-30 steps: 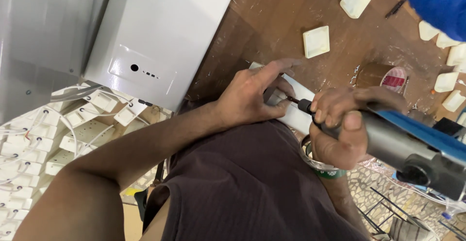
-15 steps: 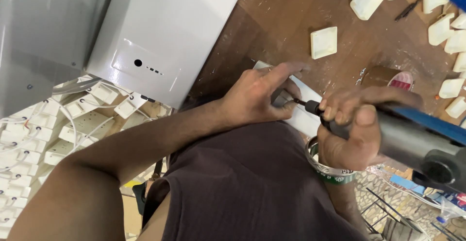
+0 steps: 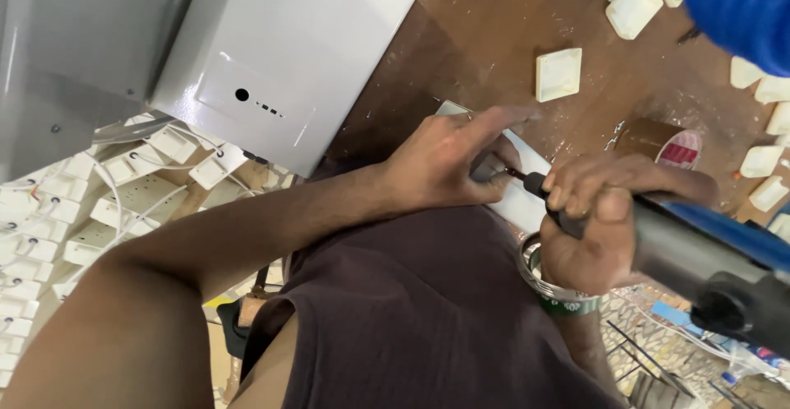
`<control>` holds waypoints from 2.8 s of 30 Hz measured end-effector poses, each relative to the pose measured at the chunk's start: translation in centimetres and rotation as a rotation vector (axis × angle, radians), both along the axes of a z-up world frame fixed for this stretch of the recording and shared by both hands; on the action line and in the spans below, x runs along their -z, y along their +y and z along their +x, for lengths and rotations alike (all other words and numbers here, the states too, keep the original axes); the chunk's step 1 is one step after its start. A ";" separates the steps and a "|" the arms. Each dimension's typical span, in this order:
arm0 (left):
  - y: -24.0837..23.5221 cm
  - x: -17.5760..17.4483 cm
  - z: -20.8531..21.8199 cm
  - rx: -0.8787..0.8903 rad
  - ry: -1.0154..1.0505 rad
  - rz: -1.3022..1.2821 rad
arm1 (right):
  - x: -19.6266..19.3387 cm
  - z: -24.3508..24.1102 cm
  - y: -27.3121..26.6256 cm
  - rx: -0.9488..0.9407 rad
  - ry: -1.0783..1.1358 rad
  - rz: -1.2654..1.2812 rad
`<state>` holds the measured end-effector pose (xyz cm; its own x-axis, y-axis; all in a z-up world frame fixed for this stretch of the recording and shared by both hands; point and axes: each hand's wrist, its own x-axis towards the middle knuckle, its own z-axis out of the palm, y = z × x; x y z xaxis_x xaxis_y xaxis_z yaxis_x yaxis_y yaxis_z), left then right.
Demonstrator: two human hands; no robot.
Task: The person assembles white plastic electrical enclosure boxes at a workbench. They align the box halves, drive screws with a pneumatic screwdriver, tighten screws by hand with a red-handled screwdriver, and set finished boxes aside while picking up the next enclosure.
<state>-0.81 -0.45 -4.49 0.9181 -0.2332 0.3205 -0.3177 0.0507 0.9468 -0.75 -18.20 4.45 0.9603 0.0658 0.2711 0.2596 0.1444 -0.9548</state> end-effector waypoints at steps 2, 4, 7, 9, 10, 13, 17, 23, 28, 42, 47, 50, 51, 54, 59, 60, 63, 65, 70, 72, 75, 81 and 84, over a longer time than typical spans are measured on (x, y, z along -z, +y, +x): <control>0.1 -0.2 0.2 0.004 0.029 0.013 | -0.2 -0.1 0.3 0.014 -0.006 -0.028; 0.0 -0.2 0.2 0.011 0.067 0.026 | -0.3 0.0 0.4 0.031 -0.004 -0.055; -0.1 0.2 0.2 0.026 0.061 0.027 | -0.2 1.2 -0.5 0.006 -0.036 0.043; -0.3 0.6 0.2 0.014 0.012 0.035 | -0.2 2.7 -2.6 -0.342 -0.279 -0.248; -0.3 0.6 0.2 0.014 0.014 0.035 | 0.0 2.2 -2.7 -0.343 -0.278 -0.248; -0.4 0.7 0.3 0.009 -0.012 0.049 | 1.7 0.3 -4.6 -0.101 -0.148 -0.240; -0.3 0.6 0.3 0.008 -0.031 0.037 | 1.9 -0.9 -5.5 -0.066 -0.114 -0.326; -0.5 1.0 0.3 0.014 -0.035 0.040 | 1.6 0.8 -3.0 -0.040 -0.203 -0.256; -0.2 0.6 0.2 0.003 -0.067 0.024 | 4.4 1.5 -9.3 -0.288 -0.126 -0.167; -0.5 0.9 0.4 0.008 -0.062 0.056 | 2.5 -1.5 -2.9 0.045 0.100 0.054; -0.1 0.4 0.3 0.009 -0.072 0.046 | 0.1 0.0 -1.1 0.026 -0.088 -0.216; 0.0 0.0 0.2 0.006 -0.055 0.050 | 0.4 0.7 -0.7 0.031 -0.166 -0.264; -0.1 -0.1 0.3 0.003 -0.048 0.050 | 0.6 0.9 -0.4 0.041 -0.198 -0.228; 0.0 -0.3 0.1 -0.008 -0.028 0.055 | 0.3 0.3 -0.3 0.017 -0.204 -0.290; 0.0 -0.3 0.2 -0.018 -0.038 0.051 | 2.3 -1.5 -2.2 -0.012 0.001 -0.036; 0.0 -0.5 0.1 -0.024 -0.023 0.046 | 2.6 -1.6 -2.2 0.004 0.044 0.063; -0.1 -0.2 0.2 -0.024 -0.032 0.042 | 2.6 0.2 -1.9 -0.020 -0.046 -0.005; -0.3 0.0 0.2 -0.029 -0.043 0.040 | 2.0 0.2 -1.3 0.020 -0.075 -0.050; -0.3 -0.3 0.3 -0.037 -0.015 0.062 | 3.4 0.6 -3.5 0.050 -0.176 -0.147; -0.3 -0.3 0.3 -0.016 0.006 0.073 | 3.8 0.6 -3.8 -0.011 -0.185 -0.126; -0.3 -0.1 0.3 -0.020 -0.031 0.068 | 4.6 0.6 -5.1 -0.007 -0.119 -0.075; -0.2 -0.4 0.4 -0.002 -0.010 0.072 | 2.9 0.7 -2.7 -0.028 -0.170 -0.029; -0.2 -0.5 0.4 -0.018 -0.034 0.067 | 2.8 0.7 -2.3 0.024 -0.123 -0.024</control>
<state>-0.36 -0.61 -4.04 0.9113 -0.2387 0.3356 -0.3499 -0.0187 0.9366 -0.08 -20.52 1.68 0.9212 0.0509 0.3857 0.3782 0.1144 -0.9186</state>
